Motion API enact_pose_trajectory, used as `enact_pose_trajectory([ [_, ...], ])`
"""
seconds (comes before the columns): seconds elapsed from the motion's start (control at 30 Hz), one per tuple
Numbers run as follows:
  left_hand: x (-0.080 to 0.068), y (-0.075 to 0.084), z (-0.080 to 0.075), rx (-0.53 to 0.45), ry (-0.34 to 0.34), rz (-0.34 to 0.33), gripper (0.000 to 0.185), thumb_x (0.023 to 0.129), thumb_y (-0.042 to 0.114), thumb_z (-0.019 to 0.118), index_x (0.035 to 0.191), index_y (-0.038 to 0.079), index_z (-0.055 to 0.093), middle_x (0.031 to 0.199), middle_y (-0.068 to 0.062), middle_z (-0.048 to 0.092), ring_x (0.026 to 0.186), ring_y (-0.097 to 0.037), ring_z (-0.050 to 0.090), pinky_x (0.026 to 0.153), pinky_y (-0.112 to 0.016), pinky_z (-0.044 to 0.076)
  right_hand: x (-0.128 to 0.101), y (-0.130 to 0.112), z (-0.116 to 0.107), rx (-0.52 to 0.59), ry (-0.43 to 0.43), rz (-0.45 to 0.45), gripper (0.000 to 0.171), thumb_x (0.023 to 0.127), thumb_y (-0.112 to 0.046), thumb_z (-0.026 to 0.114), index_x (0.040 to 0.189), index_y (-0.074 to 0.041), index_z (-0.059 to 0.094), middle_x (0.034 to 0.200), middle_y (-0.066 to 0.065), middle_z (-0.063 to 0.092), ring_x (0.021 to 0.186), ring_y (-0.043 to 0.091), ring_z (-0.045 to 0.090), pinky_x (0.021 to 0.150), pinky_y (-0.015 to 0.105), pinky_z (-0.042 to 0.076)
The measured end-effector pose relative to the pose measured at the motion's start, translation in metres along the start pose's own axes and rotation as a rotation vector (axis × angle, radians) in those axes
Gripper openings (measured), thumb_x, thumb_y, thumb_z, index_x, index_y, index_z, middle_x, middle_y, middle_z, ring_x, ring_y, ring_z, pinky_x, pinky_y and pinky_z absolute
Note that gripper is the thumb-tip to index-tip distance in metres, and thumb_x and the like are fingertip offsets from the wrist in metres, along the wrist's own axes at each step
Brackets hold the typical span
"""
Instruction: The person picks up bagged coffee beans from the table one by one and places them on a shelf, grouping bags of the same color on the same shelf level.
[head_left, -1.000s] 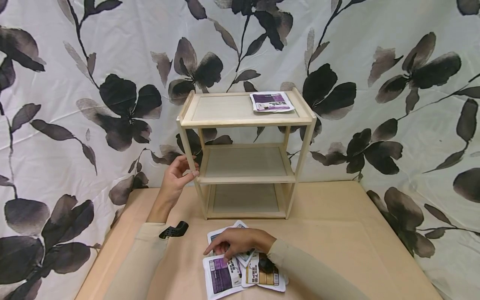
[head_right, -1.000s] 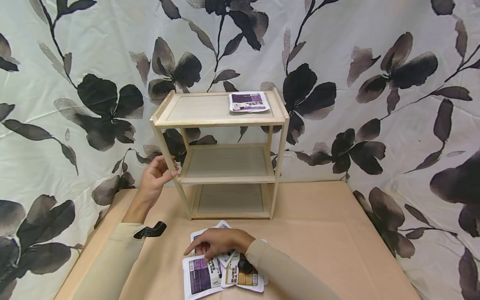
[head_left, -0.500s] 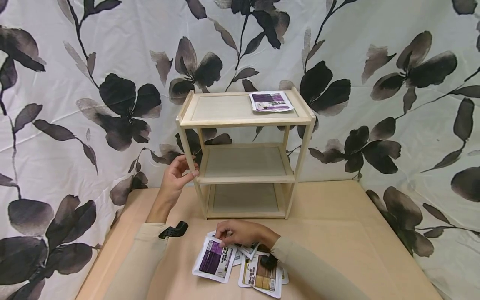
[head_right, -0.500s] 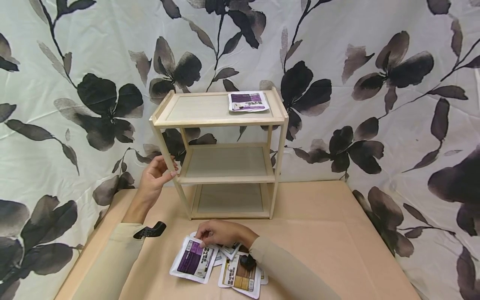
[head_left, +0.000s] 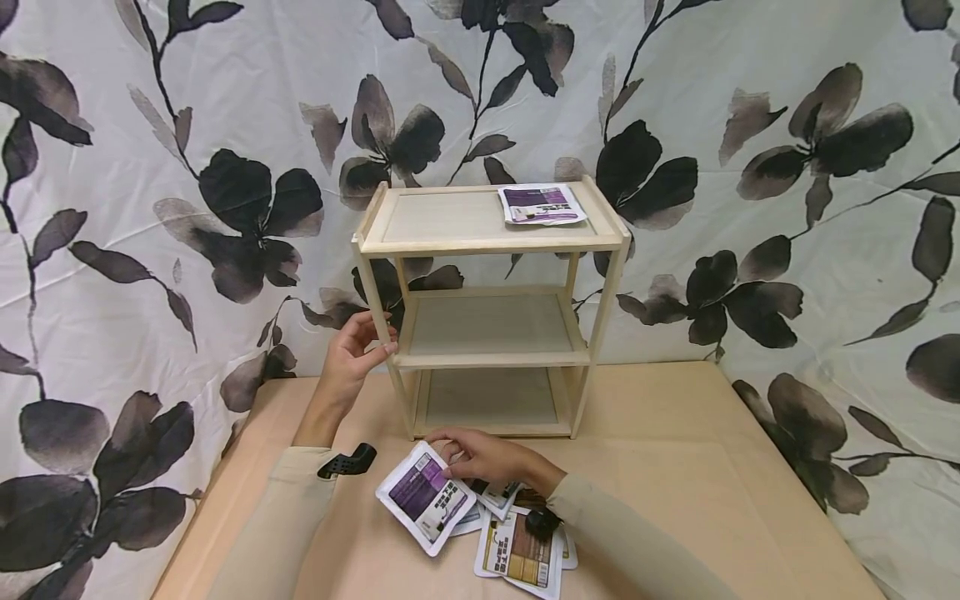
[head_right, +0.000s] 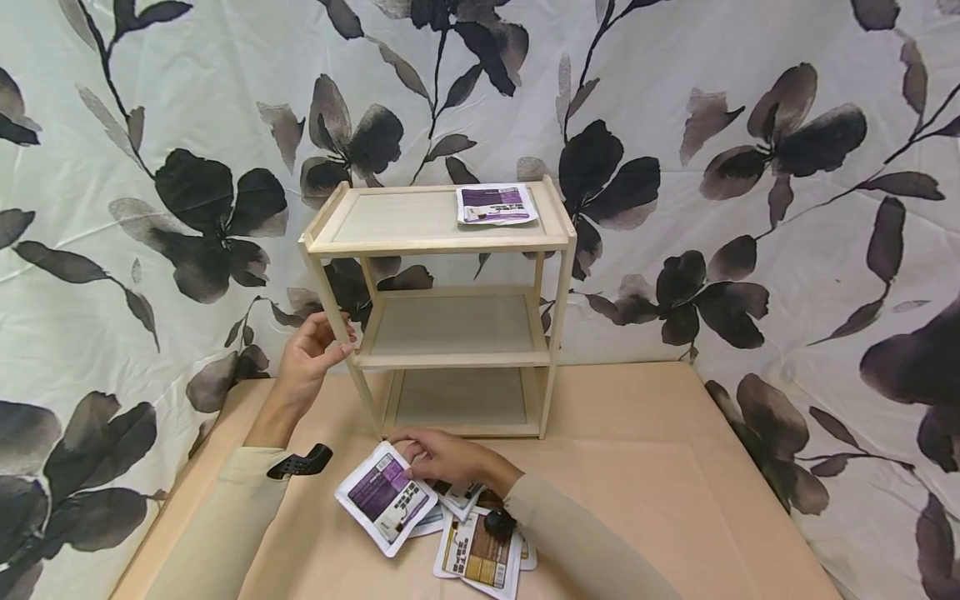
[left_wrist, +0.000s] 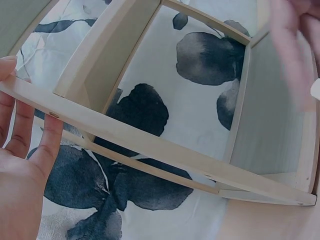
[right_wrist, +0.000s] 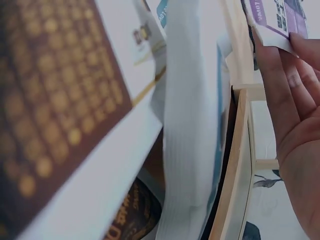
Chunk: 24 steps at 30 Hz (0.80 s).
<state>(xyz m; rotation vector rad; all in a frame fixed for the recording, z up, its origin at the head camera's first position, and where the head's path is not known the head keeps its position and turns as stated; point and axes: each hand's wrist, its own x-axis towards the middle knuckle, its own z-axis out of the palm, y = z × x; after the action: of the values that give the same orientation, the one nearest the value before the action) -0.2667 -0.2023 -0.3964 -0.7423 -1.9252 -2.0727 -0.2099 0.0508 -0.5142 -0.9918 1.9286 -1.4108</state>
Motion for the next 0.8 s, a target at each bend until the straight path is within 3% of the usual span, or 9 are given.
enact_pose_trajectory([
  [0.1,0.001,-0.001,0.000,0.001,0.001,0.003,0.046,0.087,-0.014,0.068,0.130,-0.012,0.051,0.105,-0.002,0.068,0.100,-0.016,0.062,0.084,-0.024,0.052,-0.003,0.000,-0.003,-0.021,0.018,-0.027,0.066,0.099,0.000,0.061,0.158,-0.017,0.036,0.121,0.015,0.064,0.097,0.014,0.063,0.080,0.028,0.058],
  [0.17,0.001,-0.001,0.000,-0.003,0.003,0.004,0.047,0.087,-0.014,0.068,0.130,-0.014,0.050,0.106,-0.007,0.068,0.100,-0.016,0.062,0.084,-0.024,0.052,-0.005,-0.001,-0.006,-0.045,0.024,-0.033,0.060,0.100,-0.002,0.060,0.155,-0.019,0.044,0.131,0.014,0.061,0.104,0.016,0.062,0.083,0.028,0.057],
  [0.3,0.001,-0.002,0.000,-0.016,0.007,0.008,0.046,0.086,-0.016,0.068,0.129,-0.013,0.052,0.107,-0.016,0.066,0.099,-0.016,0.063,0.084,-0.024,0.053,-0.008,-0.002,-0.011,-0.088,0.050,-0.027,0.037,0.100,-0.005,0.060,0.134,-0.017,0.067,0.144,0.003,0.057,0.116,0.012,0.058,0.089,0.027,0.054],
  [0.5,0.005,-0.003,0.002,-0.027,0.022,0.007,0.044,0.085,-0.017,0.068,0.125,0.000,0.062,0.106,-0.022,0.065,0.098,-0.017,0.063,0.083,-0.024,0.055,-0.011,0.001,-0.021,-0.038,0.106,-0.002,0.028,0.097,-0.006,0.067,0.123,-0.014,0.074,0.128,0.001,0.066,0.108,0.012,0.061,0.087,0.025,0.053],
  [0.67,0.007,-0.005,0.003,-0.022,0.029,0.006,0.044,0.085,-0.017,0.068,0.127,-0.009,0.056,0.106,-0.021,0.064,0.099,-0.017,0.063,0.083,-0.024,0.054,-0.015,0.006,-0.028,0.031,0.148,0.017,0.031,0.093,-0.006,0.072,0.123,-0.011,0.073,0.128,0.005,0.065,0.097,0.012,0.067,0.080,0.025,0.056],
  [0.8,0.009,-0.007,0.004,-0.015,0.031,0.004,0.044,0.086,-0.016,0.068,0.126,-0.001,0.060,0.108,-0.021,0.063,0.100,-0.017,0.063,0.084,-0.025,0.055,-0.019,0.008,-0.034,0.084,0.182,0.019,0.035,0.090,-0.008,0.076,0.125,-0.009,0.072,0.122,0.010,0.064,0.089,0.010,0.066,0.076,0.023,0.056],
])
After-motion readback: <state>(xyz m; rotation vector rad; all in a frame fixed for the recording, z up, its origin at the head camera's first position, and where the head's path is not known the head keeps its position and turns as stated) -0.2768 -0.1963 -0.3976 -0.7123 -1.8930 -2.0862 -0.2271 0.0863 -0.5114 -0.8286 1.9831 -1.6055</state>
